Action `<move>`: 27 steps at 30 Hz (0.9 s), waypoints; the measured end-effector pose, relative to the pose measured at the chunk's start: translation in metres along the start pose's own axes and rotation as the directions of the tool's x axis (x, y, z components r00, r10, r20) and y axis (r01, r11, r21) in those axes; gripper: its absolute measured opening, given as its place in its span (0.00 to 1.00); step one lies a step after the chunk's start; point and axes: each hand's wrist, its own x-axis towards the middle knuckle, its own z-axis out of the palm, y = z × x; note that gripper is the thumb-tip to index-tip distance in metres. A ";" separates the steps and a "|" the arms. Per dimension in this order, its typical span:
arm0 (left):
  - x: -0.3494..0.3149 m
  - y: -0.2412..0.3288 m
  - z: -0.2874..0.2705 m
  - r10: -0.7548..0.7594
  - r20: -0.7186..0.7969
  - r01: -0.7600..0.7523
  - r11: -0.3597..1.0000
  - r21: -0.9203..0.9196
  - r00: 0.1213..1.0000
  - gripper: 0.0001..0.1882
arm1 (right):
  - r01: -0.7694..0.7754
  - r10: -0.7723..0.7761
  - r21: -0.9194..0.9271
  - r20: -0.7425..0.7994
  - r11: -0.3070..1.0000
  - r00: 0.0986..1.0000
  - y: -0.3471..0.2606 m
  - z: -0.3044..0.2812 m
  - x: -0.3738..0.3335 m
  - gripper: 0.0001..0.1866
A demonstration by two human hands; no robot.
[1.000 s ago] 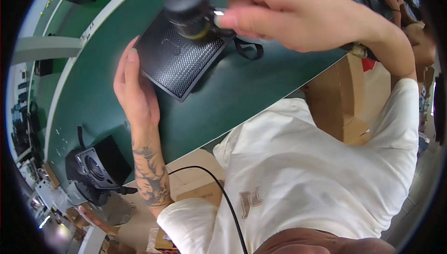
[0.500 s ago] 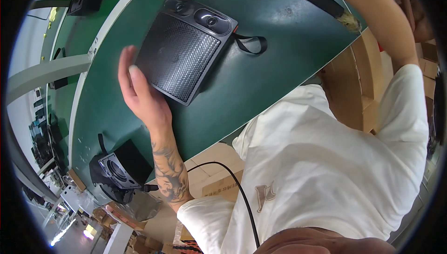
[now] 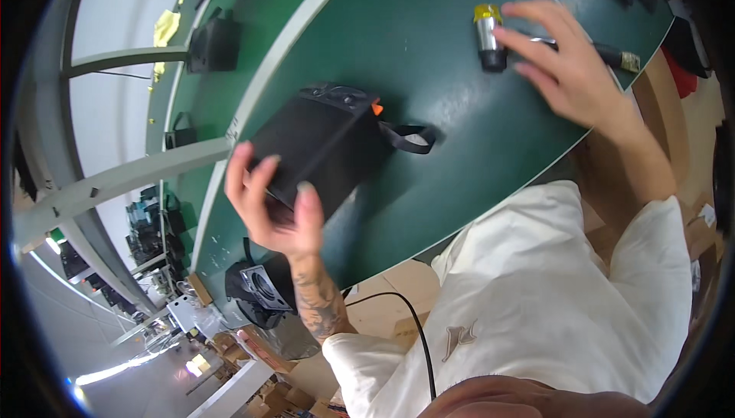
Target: The person assembles small black speaker units by hand, using a rubber mallet to tap textured mesh covers onto the speaker frames. They handle multiple units sequentially, tapping the covers into place and inspecting the fit before moving to the next item.
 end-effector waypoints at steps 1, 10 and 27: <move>0.023 0.004 0.000 -0.113 0.002 0.113 0.993 -0.043 0.994 0.24 | -0.028 0.033 0.103 -0.044 0.994 0.998 -0.013 -0.003 -0.003 0.30; 0.252 -0.104 0.082 -0.426 0.163 0.426 0.904 0.037 0.890 0.34 | -0.123 0.036 0.669 0.142 0.733 0.989 -0.047 0.022 -0.040 0.15; 0.263 -0.309 0.091 -0.579 0.005 0.386 0.550 0.740 0.816 0.51 | -0.201 0.029 0.715 0.245 0.670 0.969 -0.034 0.021 -0.027 0.17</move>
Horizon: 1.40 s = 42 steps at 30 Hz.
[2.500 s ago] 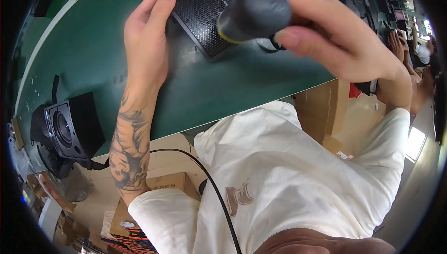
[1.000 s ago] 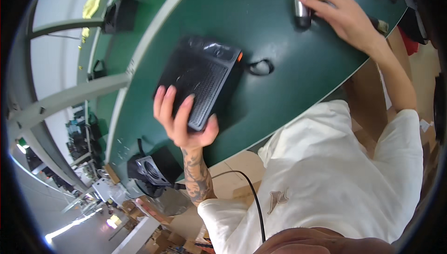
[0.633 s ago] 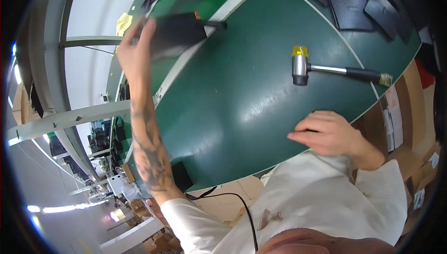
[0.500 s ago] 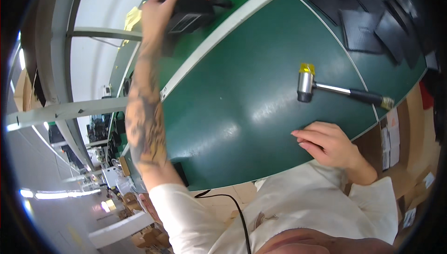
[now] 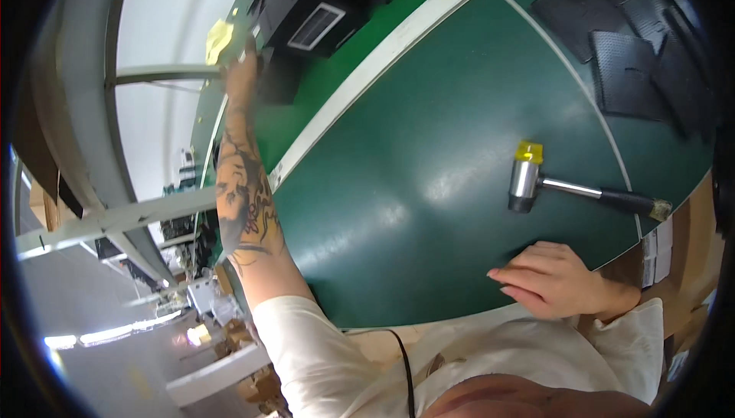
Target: The person assembles small black speaker units by hand, using a rubber mallet to tap textured mesh covers onto the speaker frames. They handle multiple units sequentially, tapping the covers into place and inspecting the fit before moving to the next item.
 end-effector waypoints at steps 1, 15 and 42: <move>0.006 -0.014 0.017 -0.049 0.080 0.052 0.998 -0.029 0.996 0.48 | 0.001 -0.001 0.007 0.002 1.000 1.000 -0.001 -0.002 -0.001 0.17; -0.045 -0.042 -0.038 0.104 0.441 0.329 0.521 -0.788 0.891 0.38 | -0.068 0.085 0.227 -0.065 0.972 0.994 0.003 -0.003 -0.014 0.14; -0.476 0.025 -0.169 0.527 0.147 -0.432 0.801 -0.415 0.837 0.29 | 0.036 0.452 -0.931 0.210 0.363 0.867 -0.003 -0.285 0.007 0.62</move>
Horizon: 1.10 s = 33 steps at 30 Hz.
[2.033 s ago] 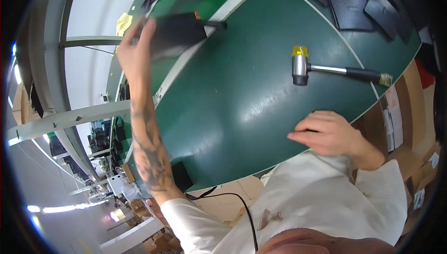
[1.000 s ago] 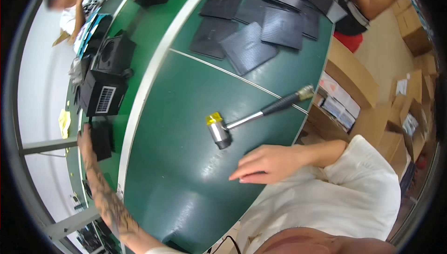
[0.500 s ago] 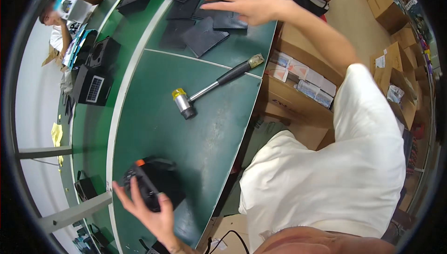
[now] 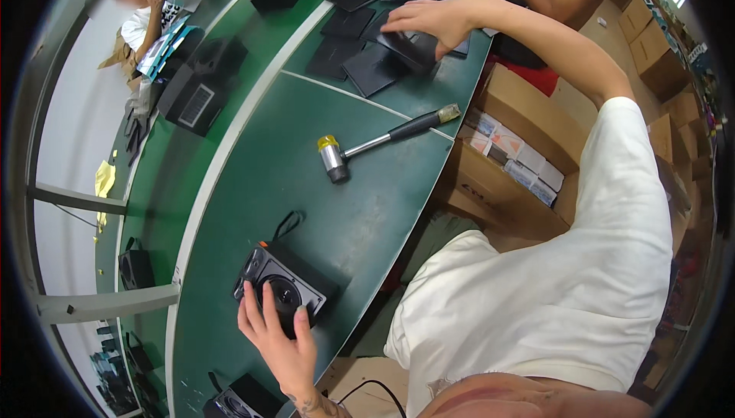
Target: The person assembles small black speaker units by hand, using a rubber mallet to tap textured mesh covers onto the speaker frames. They handle multiple units sequentially, tapping the covers into place and inspecting the fit before moving to the next item.
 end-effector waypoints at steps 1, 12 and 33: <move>-0.002 -0.005 0.000 0.010 -0.032 -0.011 0.999 -0.036 0.999 0.28 | -0.029 0.034 0.127 -0.035 0.991 0.999 -0.014 -0.004 0.004 0.62; 0.023 -0.052 0.016 -0.002 -0.356 -0.112 0.948 -0.298 0.935 0.18 | 0.102 -0.047 0.309 -0.181 0.946 0.982 -0.086 0.018 0.064 0.50; 0.009 -0.088 0.049 -0.229 -0.450 -0.075 0.823 -0.563 0.863 0.16 | -0.004 0.006 0.020 -0.128 1.000 0.992 -0.132 0.036 0.109 0.47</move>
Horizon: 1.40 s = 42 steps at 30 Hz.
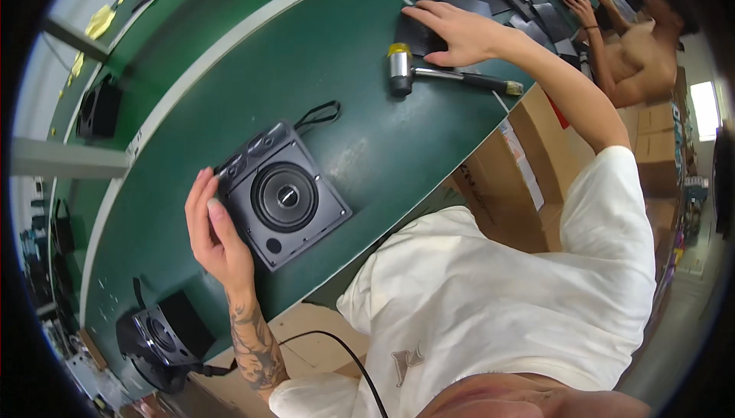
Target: The person assembles small black speaker units by hand, using a rubber mallet to tap textured mesh covers onto the speaker frames. They handle multiple units sequentially, tapping the covers into place and inspecting the fit before moving to the next item.
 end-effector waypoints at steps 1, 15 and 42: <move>-0.002 0.000 -0.001 -0.004 0.001 0.004 1.000 0.003 1.000 0.16 | 0.028 -0.028 0.005 -0.041 1.000 0.999 -0.004 0.000 0.000 0.47; -0.012 0.023 0.026 -0.485 -0.017 0.294 0.556 -0.778 0.874 0.28 | 0.635 -0.592 0.277 -0.230 0.721 0.772 -0.199 -0.077 0.024 0.46; 0.002 0.055 -0.017 -0.354 0.072 0.258 0.511 -0.820 0.932 0.38 | 0.704 -0.617 -0.095 -0.572 0.704 0.540 -0.261 -0.044 0.079 0.39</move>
